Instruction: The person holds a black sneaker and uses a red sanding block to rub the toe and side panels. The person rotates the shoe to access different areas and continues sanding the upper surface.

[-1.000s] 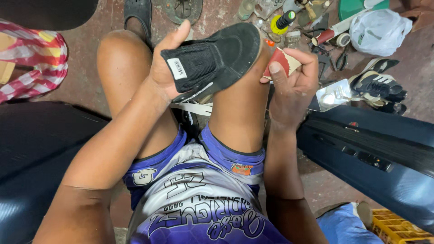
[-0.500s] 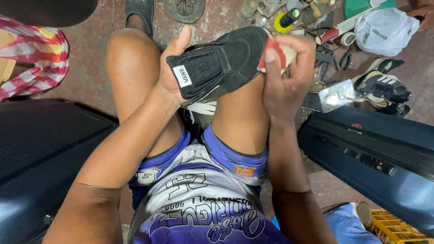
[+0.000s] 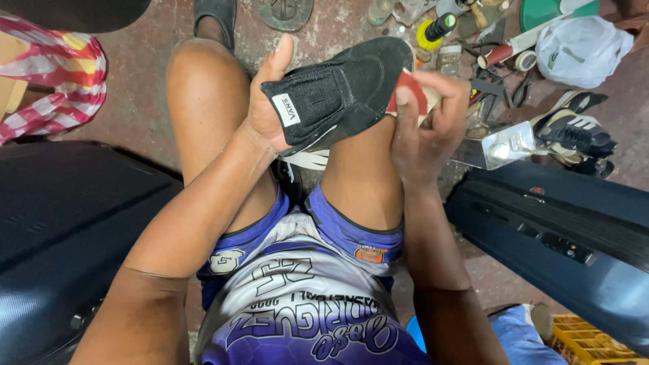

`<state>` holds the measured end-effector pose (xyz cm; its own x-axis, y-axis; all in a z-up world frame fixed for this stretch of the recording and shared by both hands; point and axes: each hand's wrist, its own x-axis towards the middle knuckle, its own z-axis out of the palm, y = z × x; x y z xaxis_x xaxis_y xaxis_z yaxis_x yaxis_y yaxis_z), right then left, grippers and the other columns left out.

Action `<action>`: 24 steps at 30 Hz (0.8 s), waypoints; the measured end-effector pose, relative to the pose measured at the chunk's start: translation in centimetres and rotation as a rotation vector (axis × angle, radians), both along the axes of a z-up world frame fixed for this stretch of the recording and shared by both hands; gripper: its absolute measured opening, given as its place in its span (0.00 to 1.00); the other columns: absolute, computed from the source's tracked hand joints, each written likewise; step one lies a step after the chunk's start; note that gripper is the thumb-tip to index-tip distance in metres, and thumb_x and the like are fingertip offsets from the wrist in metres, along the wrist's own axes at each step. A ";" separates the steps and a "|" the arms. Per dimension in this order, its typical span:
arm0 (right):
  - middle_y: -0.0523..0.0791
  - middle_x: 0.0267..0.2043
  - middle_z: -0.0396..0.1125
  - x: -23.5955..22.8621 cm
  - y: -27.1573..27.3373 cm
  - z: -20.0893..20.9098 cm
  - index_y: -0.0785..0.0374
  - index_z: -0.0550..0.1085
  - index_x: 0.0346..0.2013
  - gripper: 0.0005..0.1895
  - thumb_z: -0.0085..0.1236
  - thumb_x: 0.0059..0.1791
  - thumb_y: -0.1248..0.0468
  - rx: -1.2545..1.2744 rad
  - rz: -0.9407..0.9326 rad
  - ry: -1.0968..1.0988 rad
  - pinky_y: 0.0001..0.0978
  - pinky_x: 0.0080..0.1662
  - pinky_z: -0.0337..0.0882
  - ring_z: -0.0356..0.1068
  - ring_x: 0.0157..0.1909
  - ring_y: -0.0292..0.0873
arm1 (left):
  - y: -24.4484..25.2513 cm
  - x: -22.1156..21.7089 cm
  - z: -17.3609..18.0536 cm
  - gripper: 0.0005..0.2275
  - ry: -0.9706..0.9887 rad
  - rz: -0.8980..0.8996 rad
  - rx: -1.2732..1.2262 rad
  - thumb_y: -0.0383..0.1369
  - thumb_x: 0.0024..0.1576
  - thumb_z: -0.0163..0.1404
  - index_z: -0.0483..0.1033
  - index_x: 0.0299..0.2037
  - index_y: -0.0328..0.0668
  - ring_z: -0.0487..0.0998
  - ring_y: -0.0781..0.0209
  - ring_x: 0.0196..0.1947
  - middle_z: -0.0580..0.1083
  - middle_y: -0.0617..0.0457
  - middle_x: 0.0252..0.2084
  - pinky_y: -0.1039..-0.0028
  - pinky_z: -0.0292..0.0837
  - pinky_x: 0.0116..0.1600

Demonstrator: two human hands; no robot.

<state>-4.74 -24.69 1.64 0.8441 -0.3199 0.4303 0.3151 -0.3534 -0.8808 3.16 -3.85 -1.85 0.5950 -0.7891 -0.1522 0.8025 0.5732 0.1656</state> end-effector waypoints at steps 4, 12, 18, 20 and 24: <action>0.46 0.53 0.62 0.7 -0.4 -0.4 0.67 0.69 0.57 0.10 0.59 0.63 0.69 0.026 -0.041 -0.032 0.27 0.58 0.67 0.66 0.54 0.37 | 0.0 -0.1 0.5 0.39 -0.046 0.004 0.021 0.60 0.62 0.43 0.70 0.65 0.21 0.77 0.49 0.58 0.74 0.35 0.60 0.66 0.69 0.70; 0.46 0.46 0.66 -1.8 -0.4 0.3 0.64 0.67 0.54 0.14 0.63 0.59 0.66 -0.233 -0.048 0.037 0.27 0.42 0.70 0.70 0.40 0.40 | -0.1 0.0 1.8 0.39 -0.003 0.011 -0.082 0.61 0.62 0.42 0.74 0.59 0.20 0.78 0.49 0.57 0.76 0.36 0.59 0.66 0.69 0.70; 0.46 0.42 0.64 1.1 -1.2 1.0 0.67 0.63 0.58 0.12 0.57 0.64 0.69 0.441 0.084 -0.033 0.21 0.32 0.63 0.60 0.29 0.32 | -0.1 0.2 2.3 0.39 0.021 0.040 -0.029 0.61 0.61 0.42 0.74 0.60 0.22 0.78 0.49 0.57 0.75 0.36 0.58 0.66 0.69 0.70; 0.46 0.45 0.65 1.6 -0.6 1.0 0.66 0.63 0.59 0.14 0.56 0.62 0.69 0.326 0.079 0.021 0.20 0.34 0.65 0.64 0.32 0.33 | -0.2 0.5 2.4 0.40 0.011 0.033 -0.052 0.62 0.62 0.41 0.74 0.59 0.21 0.78 0.48 0.57 0.75 0.36 0.58 0.66 0.69 0.70; 0.51 0.51 0.60 0.4 0.2 0.8 0.68 0.65 0.57 0.12 0.58 0.62 0.72 -0.237 0.035 -0.056 0.31 0.58 0.67 0.66 0.53 0.45 | -0.3 0.4 2.4 0.41 -0.015 -0.011 -0.122 0.63 0.62 0.40 0.71 0.62 0.21 0.77 0.48 0.60 0.74 0.36 0.60 0.63 0.67 0.72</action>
<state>-4.32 -24.53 2.43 0.8258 -0.1758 0.5359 0.3763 -0.5362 -0.7556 3.60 -4.10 0.51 0.5875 -0.8080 -0.0457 0.8070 0.5807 0.1068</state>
